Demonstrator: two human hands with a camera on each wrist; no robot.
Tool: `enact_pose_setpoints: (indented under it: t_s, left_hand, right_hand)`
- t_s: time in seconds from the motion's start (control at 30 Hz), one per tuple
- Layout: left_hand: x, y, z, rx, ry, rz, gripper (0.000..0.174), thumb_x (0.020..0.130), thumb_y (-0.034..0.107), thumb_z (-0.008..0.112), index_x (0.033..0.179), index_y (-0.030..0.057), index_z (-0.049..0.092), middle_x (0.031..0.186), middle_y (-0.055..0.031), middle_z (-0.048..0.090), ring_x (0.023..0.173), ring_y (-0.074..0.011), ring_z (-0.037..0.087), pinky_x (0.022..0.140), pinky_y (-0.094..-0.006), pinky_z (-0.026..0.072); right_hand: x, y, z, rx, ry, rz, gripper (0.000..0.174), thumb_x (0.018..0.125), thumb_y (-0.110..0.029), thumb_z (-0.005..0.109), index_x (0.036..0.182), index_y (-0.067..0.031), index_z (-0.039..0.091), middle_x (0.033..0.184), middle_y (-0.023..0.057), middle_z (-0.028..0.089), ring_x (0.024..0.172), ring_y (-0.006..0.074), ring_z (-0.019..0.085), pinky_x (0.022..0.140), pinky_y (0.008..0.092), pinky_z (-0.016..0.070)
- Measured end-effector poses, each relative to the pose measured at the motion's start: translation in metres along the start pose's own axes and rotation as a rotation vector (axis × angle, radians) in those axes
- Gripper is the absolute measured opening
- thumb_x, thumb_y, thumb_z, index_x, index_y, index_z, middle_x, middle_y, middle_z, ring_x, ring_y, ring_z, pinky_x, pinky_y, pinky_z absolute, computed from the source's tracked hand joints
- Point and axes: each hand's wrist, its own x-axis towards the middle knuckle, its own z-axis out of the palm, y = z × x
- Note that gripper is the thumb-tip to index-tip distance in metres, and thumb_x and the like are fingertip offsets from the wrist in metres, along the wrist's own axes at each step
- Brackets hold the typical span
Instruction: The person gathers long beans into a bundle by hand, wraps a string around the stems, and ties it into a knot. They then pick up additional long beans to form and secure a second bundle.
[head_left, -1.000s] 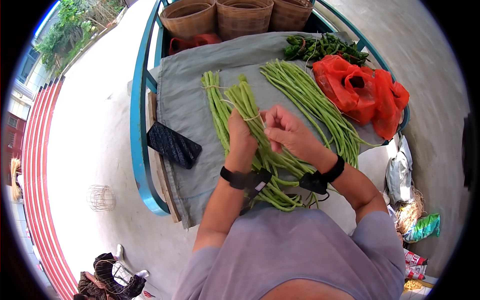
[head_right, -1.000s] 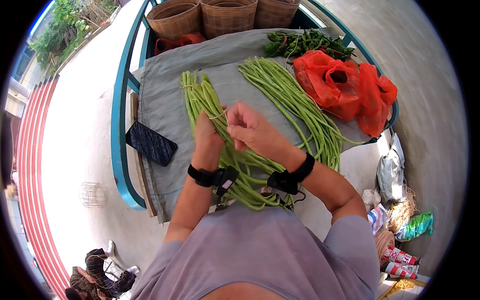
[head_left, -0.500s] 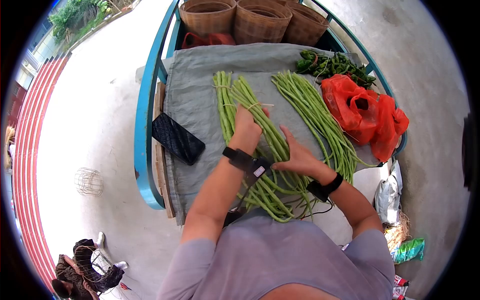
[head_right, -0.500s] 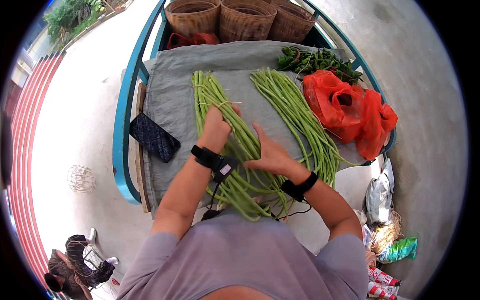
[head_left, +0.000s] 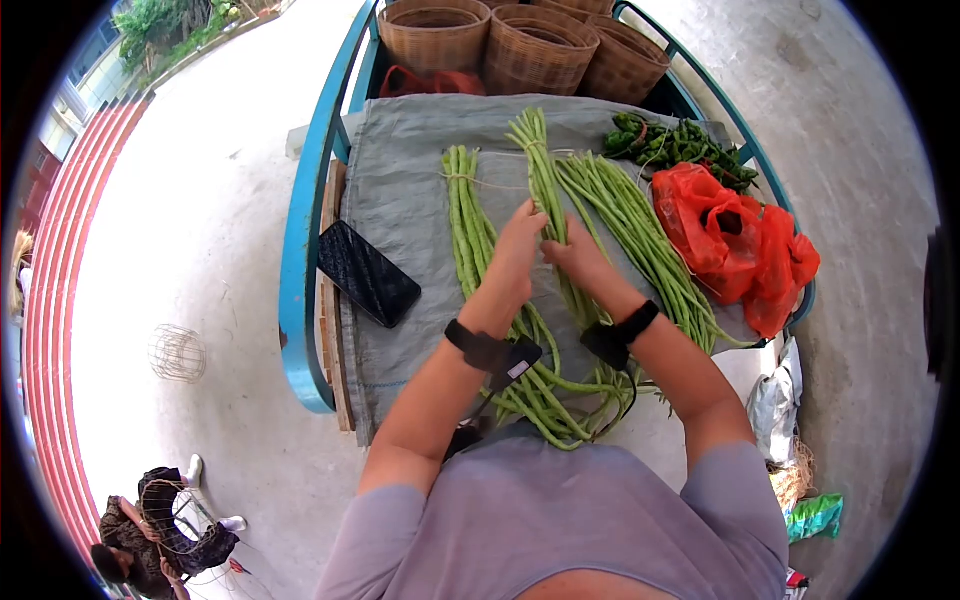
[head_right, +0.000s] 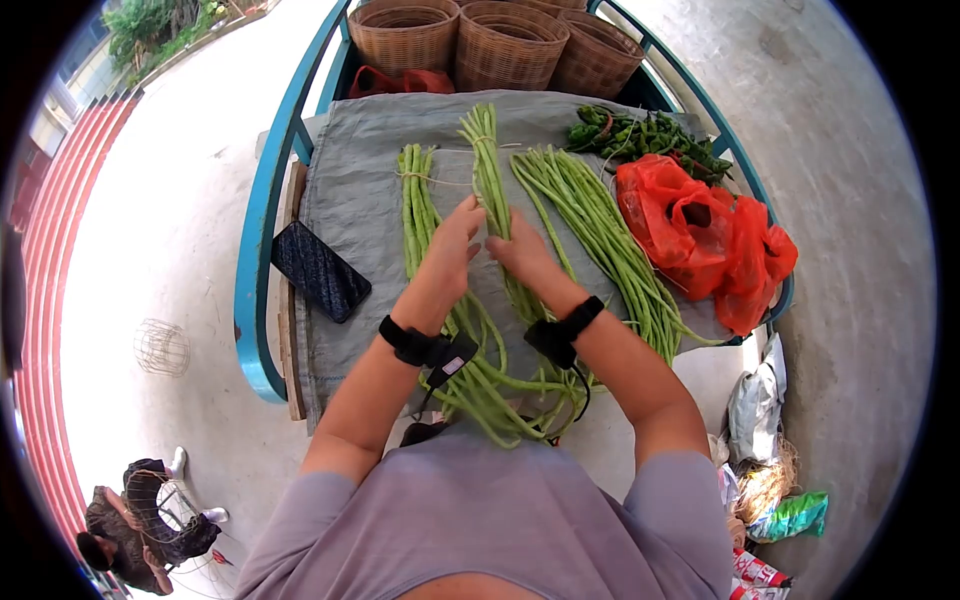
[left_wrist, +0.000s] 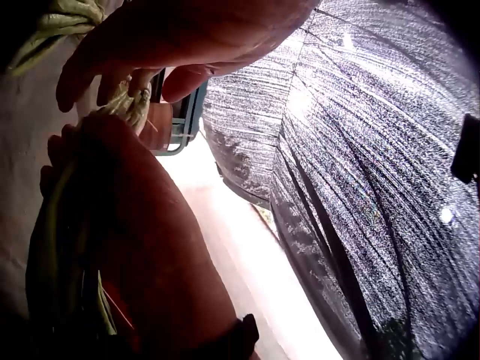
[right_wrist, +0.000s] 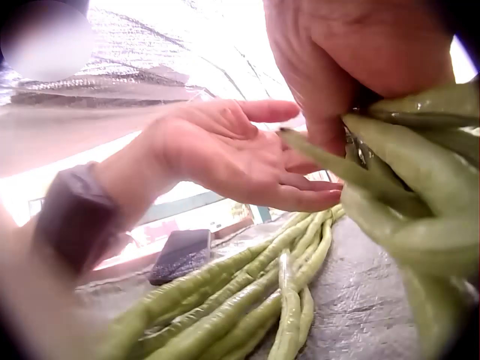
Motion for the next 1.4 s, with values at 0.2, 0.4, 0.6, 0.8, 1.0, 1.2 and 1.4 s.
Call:
enact_pose_setpoints:
  t_s: [0.2,0.4,0.6,0.8,1.0,1.2,1.4]
  left_hand:
    - [-0.01,-0.02,-0.021,-0.031,0.275,0.036,0.058,0.091,0.021,0.053,0.142,-0.0002,0.037,0.146,-0.0101,0.039,0.134,-0.0238,0.033,0.106,-0.0347,0.0266]
    - [0.02,-0.049,-0.045,0.571,-0.252,0.048,0.058,0.096,0.033,0.052,0.141,0.0006,0.04,0.145,-0.0134,0.041,0.136,-0.0217,0.034,0.107,-0.033,0.0288]
    - [0.004,-0.046,-0.033,1.189,-0.292,-0.06,0.076,0.091,0.054,0.051,0.147,0.0085,0.029,0.152,-0.0186,0.025,0.143,-0.039,0.008,0.114,-0.0496,0.0191]
    - [-0.007,-0.033,-0.036,0.931,-0.248,-0.12,0.074,0.091,0.045,0.058,0.146,0.0049,0.03,0.151,-0.0229,0.027,0.143,-0.035,0.02,0.11,-0.0429,0.0292]
    - [-0.05,0.006,0.011,0.075,0.078,-0.066,0.08,0.092,0.038,0.06,0.144,-0.0083,0.021,0.145,-0.0241,0.033,0.128,-0.0331,0.043,0.101,-0.0466,0.041]
    - [-0.034,-0.021,0.022,-0.416,0.134,-0.207,0.044,0.098,0.031,0.051,0.122,-0.0056,0.044,0.103,-0.0127,0.057,0.094,-0.0267,0.06,0.083,-0.0426,0.0523]
    - [-0.036,-0.048,0.025,-0.611,0.134,-0.102,0.026,0.102,0.025,0.043,0.114,0.0032,0.05,0.074,0.0022,0.047,0.064,-0.0118,0.043,0.058,-0.0292,0.0408]
  right_hand:
    - [0.006,0.017,0.038,-0.825,0.103,-0.169,0.048,0.075,-0.029,0.069,0.112,-0.0018,0.052,0.105,0.0251,0.059,0.097,0.0426,0.055,0.081,0.0487,0.0452]
    - [0.019,0.037,-0.022,-0.665,-0.138,-0.22,0.045,0.077,-0.03,0.068,0.11,-0.0038,0.053,0.108,0.0211,0.061,0.102,0.0397,0.055,0.083,0.049,0.0443]
    - [-0.04,0.001,-0.063,-1.143,0.06,0.412,0.043,0.077,-0.031,0.066,0.109,-0.0057,0.054,0.106,0.0188,0.064,0.094,0.0386,0.06,0.082,0.0479,0.0461]
    - [-0.049,0.022,-0.089,-0.642,0.229,0.207,0.023,0.085,-0.025,0.062,0.093,-0.0061,0.051,0.081,0.0104,0.061,0.08,0.0249,0.062,0.069,0.0376,0.0475]
    - [-0.112,-0.035,-0.089,-0.189,0.215,-0.26,0.019,0.086,-0.013,0.064,0.097,-0.006,0.051,0.077,0.0024,0.053,0.064,0.0088,0.053,0.054,0.0266,0.0434]
    - [-0.178,-0.041,-0.088,-0.45,-0.162,-0.54,0.033,0.081,-0.011,0.069,0.112,-0.0099,0.057,0.085,0.0039,0.058,0.066,0.0166,0.058,0.059,0.0291,0.0466]
    - [-0.208,-0.038,-0.126,-0.423,-0.295,-0.251,0.026,0.086,-0.025,0.066,0.108,-0.0118,0.061,0.081,0.011,0.062,0.072,0.0332,0.06,0.063,0.036,0.0484]
